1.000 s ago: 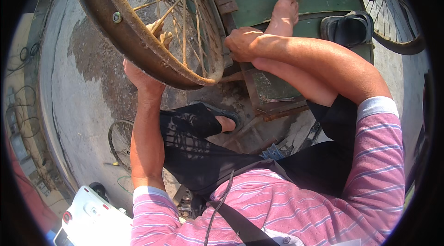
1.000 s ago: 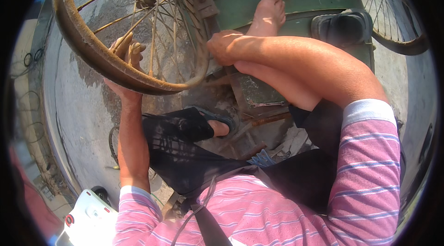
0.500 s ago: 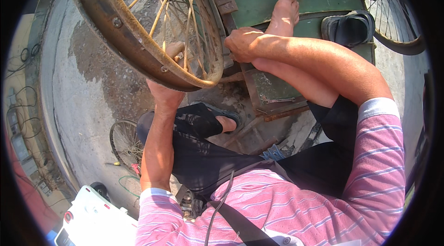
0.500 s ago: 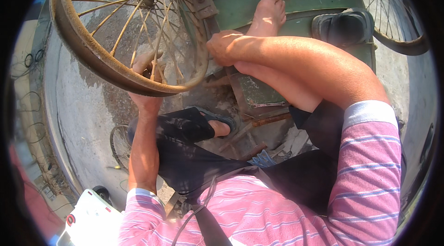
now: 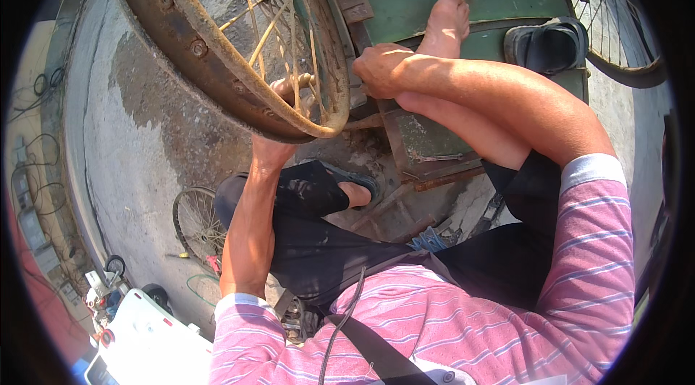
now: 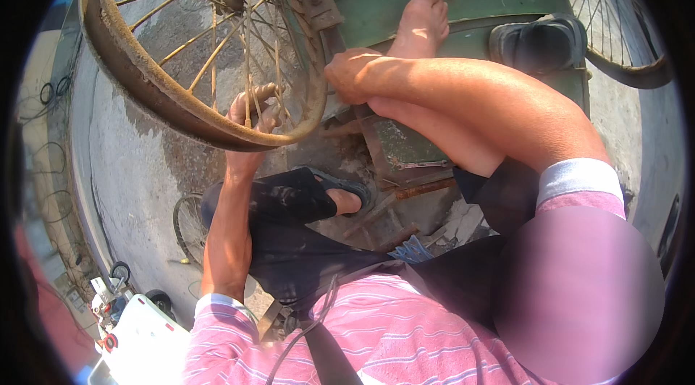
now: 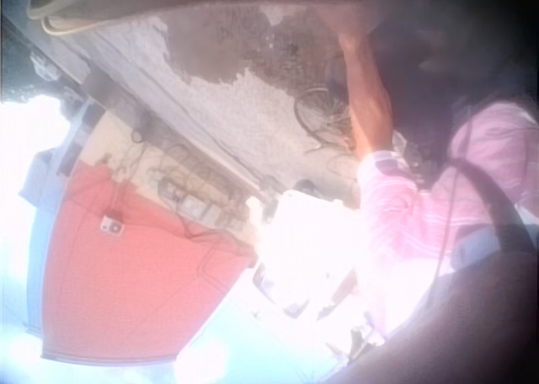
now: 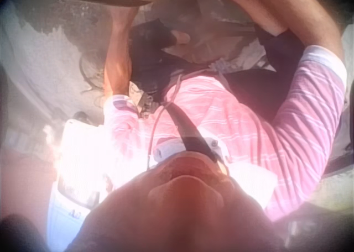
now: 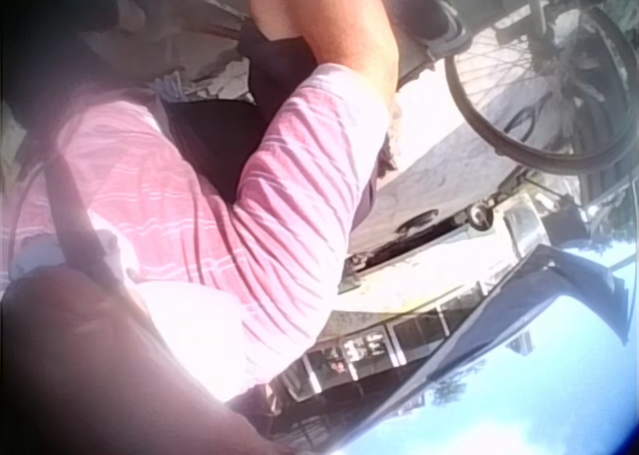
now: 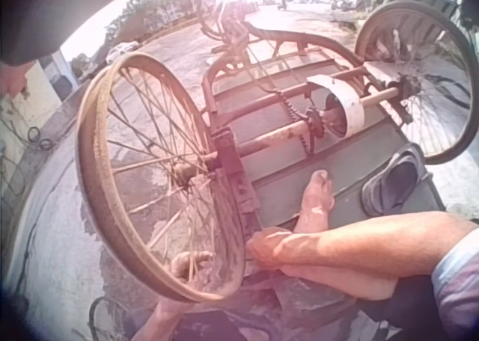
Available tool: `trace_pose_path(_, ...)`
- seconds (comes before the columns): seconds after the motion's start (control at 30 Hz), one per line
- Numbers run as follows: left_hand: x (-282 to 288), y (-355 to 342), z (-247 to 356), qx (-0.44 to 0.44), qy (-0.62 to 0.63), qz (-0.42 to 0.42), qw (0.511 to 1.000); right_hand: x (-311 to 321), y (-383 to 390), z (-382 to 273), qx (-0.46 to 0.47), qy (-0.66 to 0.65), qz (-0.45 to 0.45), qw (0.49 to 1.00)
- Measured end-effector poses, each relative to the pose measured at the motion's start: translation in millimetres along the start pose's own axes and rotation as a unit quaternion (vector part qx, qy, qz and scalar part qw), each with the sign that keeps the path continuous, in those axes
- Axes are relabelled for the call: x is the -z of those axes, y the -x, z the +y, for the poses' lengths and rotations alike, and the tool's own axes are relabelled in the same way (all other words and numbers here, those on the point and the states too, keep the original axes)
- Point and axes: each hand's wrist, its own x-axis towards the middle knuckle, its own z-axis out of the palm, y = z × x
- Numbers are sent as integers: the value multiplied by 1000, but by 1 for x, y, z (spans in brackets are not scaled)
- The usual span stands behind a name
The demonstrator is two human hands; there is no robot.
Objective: The person removes a sandal and works on a bicycle wheel mounted on a green metal stand. They use a screwdriver to adjust components near the rim and spokes, then manipulate the inner tube and rim by hand, rotating the wheel to access different sections.
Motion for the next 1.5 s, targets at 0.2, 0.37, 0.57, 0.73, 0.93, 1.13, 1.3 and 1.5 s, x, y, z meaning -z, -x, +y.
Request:
trace_pose_path(0.2, -5, -3, -7, -13, -6, -3, 1000, -2, 0, 3, -10, -41, 7, 999)
trace_pose_path(0.37, -10, -4, -13, -19, -8, -4, 1000, 7, 6, 0, -24, -82, 8, 996)
trace_pose_path(0.57, -11, -6, -15, -23, -11, -6, 1000, 4, 6, 1, -15, -59, 18, 998)
trace_pose_path(0.73, -13, -8, -18, -33, -10, -14, 999, 6, 9, 2, -11, -77, 24, 997)
trace_pose_path(0.93, -14, -16, -35, -4, 52, -20, 998, 11, 10, 0, -7, -75, 25, 997)
trace_pose_path(1.13, -14, -17, -32, 32, 54, -20, 998, 7, 9, 2, -21, -93, 24, 995)
trace_pose_path(1.3, -9, -17, -29, 54, 84, -26, 995, 9, 7, -1, -27, -77, 20, 996)
trace_pose_path(1.5, -5, -17, -22, 41, 60, -24, 997, 9, 10, -1, -13, -82, 21, 996)
